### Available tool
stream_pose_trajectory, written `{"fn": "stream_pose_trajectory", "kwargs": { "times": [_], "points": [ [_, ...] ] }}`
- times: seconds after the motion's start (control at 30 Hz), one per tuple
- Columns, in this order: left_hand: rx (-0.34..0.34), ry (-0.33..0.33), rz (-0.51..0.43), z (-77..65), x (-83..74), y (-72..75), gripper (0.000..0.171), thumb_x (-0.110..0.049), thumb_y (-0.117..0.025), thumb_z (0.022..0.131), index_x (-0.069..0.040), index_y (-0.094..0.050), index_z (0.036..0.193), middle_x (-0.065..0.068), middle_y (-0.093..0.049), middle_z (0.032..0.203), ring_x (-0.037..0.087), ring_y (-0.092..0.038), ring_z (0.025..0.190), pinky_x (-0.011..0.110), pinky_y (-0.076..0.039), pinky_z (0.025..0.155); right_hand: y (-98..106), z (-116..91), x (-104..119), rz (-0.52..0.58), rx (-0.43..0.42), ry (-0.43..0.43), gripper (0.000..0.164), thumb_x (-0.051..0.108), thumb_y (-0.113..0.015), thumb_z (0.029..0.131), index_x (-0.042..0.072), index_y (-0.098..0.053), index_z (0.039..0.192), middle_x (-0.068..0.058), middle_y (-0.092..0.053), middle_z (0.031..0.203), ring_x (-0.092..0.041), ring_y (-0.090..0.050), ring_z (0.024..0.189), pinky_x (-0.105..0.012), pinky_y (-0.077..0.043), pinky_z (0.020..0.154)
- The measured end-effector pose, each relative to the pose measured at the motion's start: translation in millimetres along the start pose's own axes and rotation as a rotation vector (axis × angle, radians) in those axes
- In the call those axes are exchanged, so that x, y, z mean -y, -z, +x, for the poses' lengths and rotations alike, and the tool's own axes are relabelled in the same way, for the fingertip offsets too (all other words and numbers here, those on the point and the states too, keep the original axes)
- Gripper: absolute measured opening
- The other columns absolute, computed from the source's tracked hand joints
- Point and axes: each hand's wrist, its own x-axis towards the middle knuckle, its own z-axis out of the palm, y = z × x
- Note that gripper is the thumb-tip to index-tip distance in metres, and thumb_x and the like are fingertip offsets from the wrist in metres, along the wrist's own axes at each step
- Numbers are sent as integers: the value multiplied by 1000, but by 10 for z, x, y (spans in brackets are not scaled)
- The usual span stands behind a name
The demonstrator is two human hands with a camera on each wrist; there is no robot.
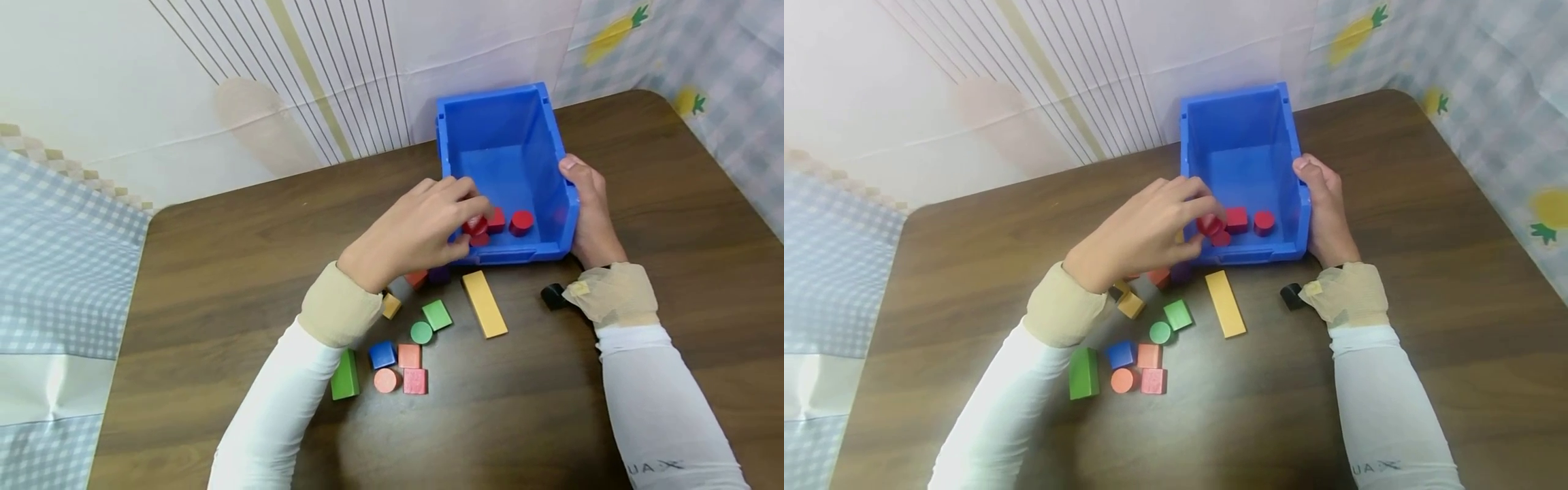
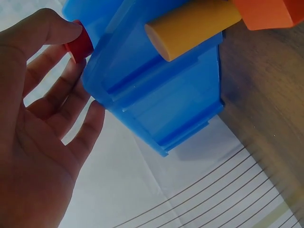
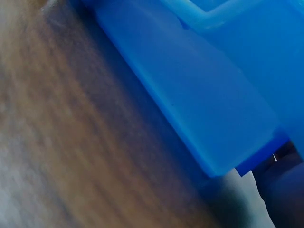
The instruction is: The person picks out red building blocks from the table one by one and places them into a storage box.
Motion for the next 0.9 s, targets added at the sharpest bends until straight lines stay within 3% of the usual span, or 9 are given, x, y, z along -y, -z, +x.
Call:
{"fn": "stream_pose_trajectory", "kwargs": {
  "times": [0.17, 0.5, 0.67, 0.9],
  "points": [
    [63, 38, 36, 130, -9, 48, 27, -27, -53, 90, -23, -62, 115, -4, -53, 102, 10, -46, 94, 24, -38, 72, 37, 5, 34, 22, -11, 2, 58, 46, -56, 89, 15, -53, 138, -10, -48, 141, -25, -45, 126, -50, -30, 109],
    [91, 77, 51, 257, -2, 93, 20, -29, -53, 88, -30, -59, 108, -10, -47, 101, 5, -43, 94, 22, -37, 72, 73, -15, 45, 14, -23, -10, 58, 47, -55, 89, 17, -52, 138, -9, -48, 142, -24, -45, 126, -50, -29, 110],
    [96, 85, 33, 311, 16, 85, 23, -28, -56, 89, -28, -61, 111, -8, -50, 102, 6, -44, 93, 18, -39, 71, 74, -37, 63, 10, -27, -21, 58, 47, -55, 89, 17, -52, 139, -8, -48, 142, -24, -45, 126, -50, -30, 109],
    [191, 143, 11, 440, -8, 146, 24, -27, -58, 90, -25, -61, 114, -6, -52, 107, 6, -46, 97, 17, -42, 71, 82, -59, 109, 32, -47, -30, 58, 47, -56, 88, 19, -52, 139, -6, -48, 142, -23, -45, 126, -49, -29, 110]
  ]
}}
